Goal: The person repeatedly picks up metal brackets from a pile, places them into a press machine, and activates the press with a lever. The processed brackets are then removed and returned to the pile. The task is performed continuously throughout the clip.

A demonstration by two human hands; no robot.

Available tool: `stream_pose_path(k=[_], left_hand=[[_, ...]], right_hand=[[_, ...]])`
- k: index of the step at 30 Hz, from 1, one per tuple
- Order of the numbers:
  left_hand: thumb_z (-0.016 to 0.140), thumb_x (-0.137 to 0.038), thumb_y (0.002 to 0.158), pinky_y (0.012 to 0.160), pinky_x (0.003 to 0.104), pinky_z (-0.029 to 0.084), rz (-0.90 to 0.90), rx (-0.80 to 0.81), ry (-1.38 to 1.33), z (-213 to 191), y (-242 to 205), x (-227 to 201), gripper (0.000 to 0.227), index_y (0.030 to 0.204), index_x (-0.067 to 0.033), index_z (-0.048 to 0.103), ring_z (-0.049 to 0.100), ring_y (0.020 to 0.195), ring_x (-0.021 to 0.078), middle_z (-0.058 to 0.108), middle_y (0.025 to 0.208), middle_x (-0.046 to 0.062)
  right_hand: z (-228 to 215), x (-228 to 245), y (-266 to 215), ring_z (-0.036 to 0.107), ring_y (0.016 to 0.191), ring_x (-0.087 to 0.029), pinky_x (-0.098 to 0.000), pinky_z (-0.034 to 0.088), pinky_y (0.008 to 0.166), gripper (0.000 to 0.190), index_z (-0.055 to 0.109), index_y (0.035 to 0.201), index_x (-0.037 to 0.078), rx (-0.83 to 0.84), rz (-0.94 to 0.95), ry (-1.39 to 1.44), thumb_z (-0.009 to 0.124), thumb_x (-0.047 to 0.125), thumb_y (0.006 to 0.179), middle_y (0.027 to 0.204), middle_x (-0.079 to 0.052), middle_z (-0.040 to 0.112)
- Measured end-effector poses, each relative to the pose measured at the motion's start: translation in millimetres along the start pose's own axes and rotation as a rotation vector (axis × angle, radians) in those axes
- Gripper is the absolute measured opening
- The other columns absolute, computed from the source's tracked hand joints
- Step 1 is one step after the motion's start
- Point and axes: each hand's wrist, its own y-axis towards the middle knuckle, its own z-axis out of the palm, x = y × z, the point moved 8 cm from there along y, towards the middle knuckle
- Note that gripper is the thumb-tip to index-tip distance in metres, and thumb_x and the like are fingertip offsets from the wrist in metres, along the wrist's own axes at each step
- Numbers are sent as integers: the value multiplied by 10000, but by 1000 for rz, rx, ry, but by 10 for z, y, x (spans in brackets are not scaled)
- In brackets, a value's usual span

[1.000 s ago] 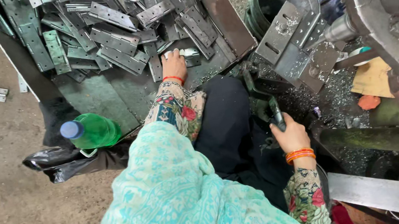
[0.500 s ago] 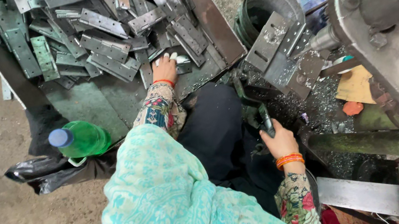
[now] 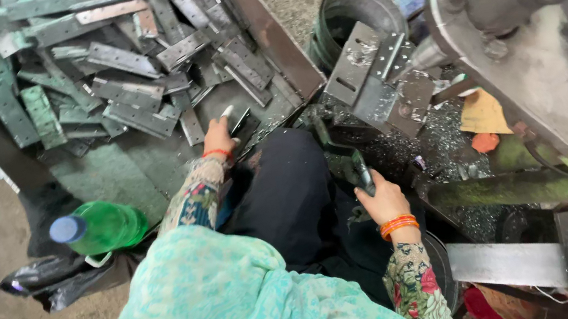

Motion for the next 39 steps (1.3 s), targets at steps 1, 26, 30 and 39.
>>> stream_pose_path(k=[1,26,30,39], left_hand=[[896,-163,672,958,491,517,51,-110,0,-76,-63,-34,857,1454,-172,546,619,1133,420,619,1219,202],[652,-217,791,1093,537,376,1066,41,686,553,-1044,-3863,353,1108,-89,741,498,1218,391,564,1239,82],[651,-130,828,1062,455,430,1144,136,555,674,-1107,-3764,238,1045,-107,746,530,1139,346,587,1217,73],[676,70,682,1016,436,504,1143,342,106,860,-450,-3875,377,1023,-74,747,574,1243,371,617,1224,104]], right_hand=[[0,-1,-2,686,1044,-453,-528,551,898,661,570,1427,201,-1,-3,0,707,457,834,1131,-229,724],[91,-150,48,678,1067,-437,-533,552,905,664,542,1413,151,18,-34,42,721,398,824,1154,-215,712],[87,-127,68,675,1066,-440,-539,549,899,684,522,1420,132,46,-38,23,726,384,818,1146,-213,711],[108,-117,103,677,1067,-430,-525,558,898,689,510,1421,98,53,-42,-31,724,405,842,1159,-215,703]])
